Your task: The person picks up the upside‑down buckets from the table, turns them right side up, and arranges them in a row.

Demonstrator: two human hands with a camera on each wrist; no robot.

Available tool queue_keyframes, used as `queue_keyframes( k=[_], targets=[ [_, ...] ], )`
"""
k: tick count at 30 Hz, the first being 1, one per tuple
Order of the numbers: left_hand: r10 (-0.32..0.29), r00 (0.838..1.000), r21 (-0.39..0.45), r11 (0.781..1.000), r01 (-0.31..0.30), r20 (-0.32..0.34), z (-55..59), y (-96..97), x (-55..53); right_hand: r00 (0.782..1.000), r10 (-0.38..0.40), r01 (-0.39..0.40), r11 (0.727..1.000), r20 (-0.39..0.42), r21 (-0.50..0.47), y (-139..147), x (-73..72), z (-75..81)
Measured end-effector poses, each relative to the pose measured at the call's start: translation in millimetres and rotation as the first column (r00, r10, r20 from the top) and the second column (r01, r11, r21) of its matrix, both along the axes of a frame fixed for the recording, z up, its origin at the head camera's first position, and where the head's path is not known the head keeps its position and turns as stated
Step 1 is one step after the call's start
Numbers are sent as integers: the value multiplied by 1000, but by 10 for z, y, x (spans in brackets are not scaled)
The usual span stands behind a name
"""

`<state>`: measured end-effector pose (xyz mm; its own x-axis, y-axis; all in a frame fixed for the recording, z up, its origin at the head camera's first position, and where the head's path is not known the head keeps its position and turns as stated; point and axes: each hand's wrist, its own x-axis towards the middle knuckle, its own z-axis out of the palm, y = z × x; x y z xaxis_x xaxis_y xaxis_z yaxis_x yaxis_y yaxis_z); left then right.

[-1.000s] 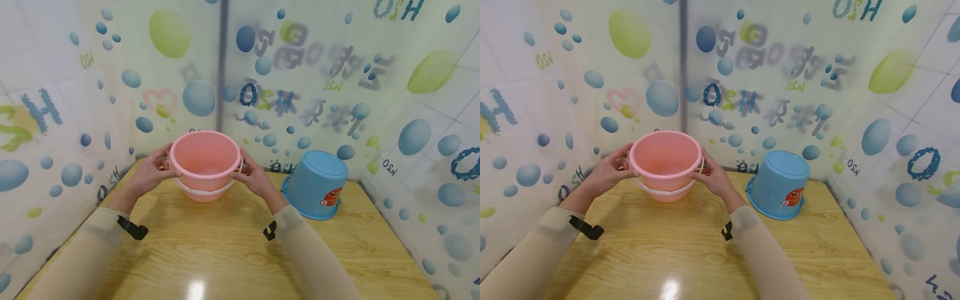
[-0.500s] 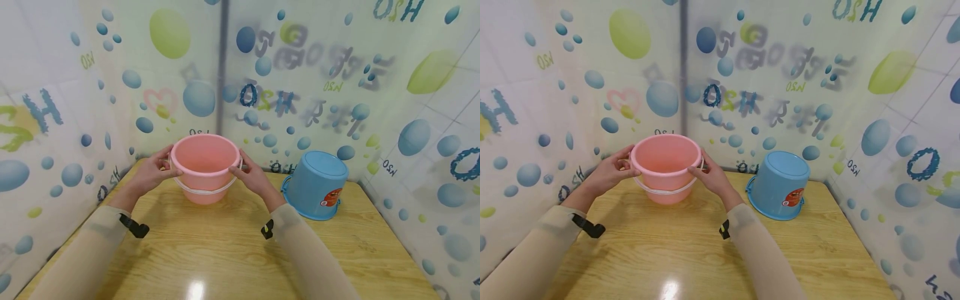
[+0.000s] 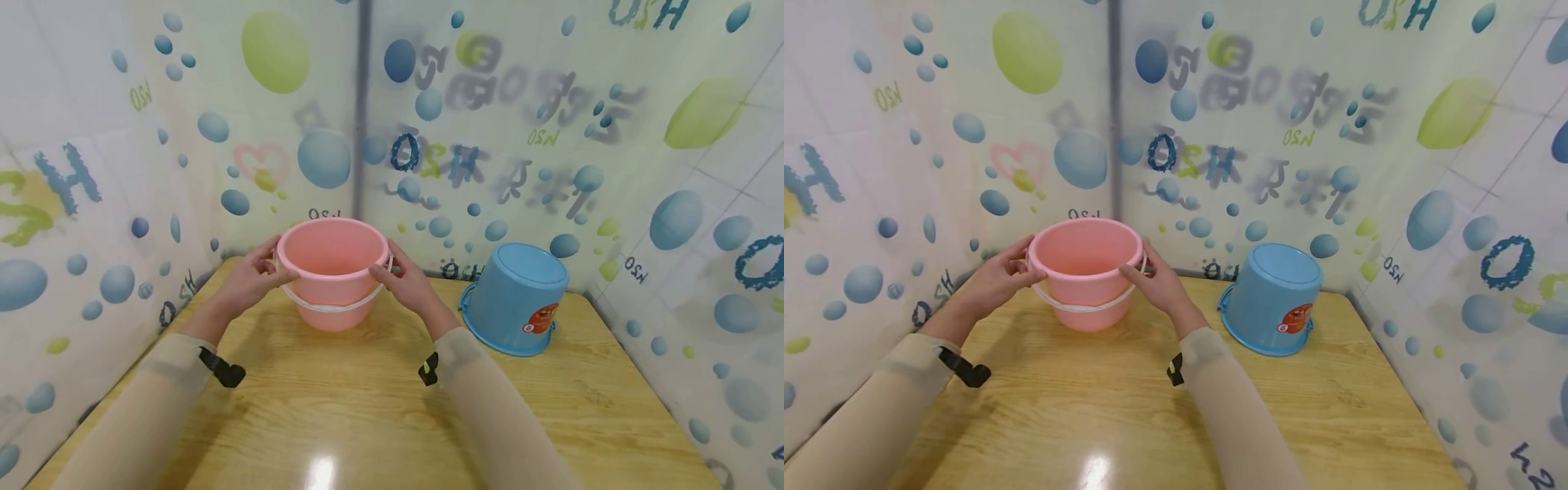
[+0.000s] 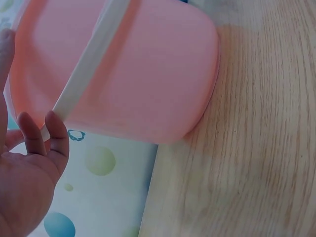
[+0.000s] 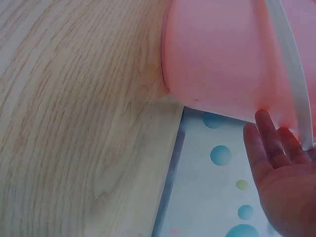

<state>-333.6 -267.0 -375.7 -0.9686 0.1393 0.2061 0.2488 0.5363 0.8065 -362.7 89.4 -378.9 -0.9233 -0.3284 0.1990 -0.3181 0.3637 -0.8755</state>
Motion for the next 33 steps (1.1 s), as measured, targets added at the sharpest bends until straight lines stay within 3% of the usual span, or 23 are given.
queue_keyframes(
  k=[14,22,27,33],
  targets=[
    [-22,999,-8,1000,22,27,-24,1,45,1000,0,0,1000,-8,21,-31,-7,-65],
    [-1,1000,-75,997,3,21,21,-1,140,1000,22,-23,997,10,67,-11,33,-32],
    [46,998,-79,996,-49,-45,34,-32,220,1000,21,-22,997,24,75,29,103,2],
    [65,977,-97,992,-86,-202,110,13,449,999,42,-44,995,24,87,122,266,12]
  ],
)
